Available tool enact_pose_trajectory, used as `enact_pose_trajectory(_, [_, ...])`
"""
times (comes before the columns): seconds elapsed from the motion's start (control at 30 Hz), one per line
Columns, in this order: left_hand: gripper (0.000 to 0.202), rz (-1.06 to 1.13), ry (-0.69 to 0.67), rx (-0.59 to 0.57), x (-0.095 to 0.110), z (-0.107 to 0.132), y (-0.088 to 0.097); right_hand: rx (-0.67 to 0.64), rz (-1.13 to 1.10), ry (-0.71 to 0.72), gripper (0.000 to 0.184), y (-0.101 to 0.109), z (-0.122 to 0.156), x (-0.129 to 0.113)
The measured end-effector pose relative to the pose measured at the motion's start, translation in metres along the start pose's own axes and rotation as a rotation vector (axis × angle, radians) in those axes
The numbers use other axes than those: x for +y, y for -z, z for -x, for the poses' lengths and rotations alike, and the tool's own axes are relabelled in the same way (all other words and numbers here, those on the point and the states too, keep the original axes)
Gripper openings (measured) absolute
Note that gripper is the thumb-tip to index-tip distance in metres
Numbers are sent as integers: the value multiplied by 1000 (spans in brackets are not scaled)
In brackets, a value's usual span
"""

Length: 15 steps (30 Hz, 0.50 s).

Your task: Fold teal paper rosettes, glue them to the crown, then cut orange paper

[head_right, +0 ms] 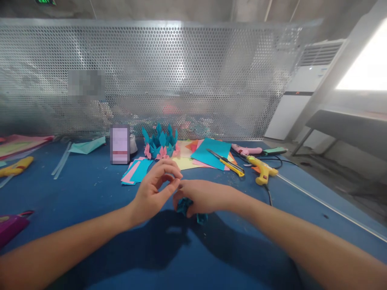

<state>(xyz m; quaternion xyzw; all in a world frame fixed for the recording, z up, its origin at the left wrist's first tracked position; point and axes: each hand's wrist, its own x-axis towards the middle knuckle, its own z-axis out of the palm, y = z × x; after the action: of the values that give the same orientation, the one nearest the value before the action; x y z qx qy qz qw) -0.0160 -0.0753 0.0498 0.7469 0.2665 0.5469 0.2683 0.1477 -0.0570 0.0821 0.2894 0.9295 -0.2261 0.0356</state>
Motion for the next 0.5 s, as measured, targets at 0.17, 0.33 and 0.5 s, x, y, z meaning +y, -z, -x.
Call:
enact_pose_trajectory(0.17, [18,-87,-195,-84,20,0,5,62,-51,32,24,8,-5,17])
enact_pose_trajectory(0.33, [20,-365,-421,-761,19,14,-12,26,-92,13,31,19,-14,41])
enact_pose_trajectory(0.5, [36,-572,-395,-871,-2,28,-27,122,41,88,33,29,-47,46])
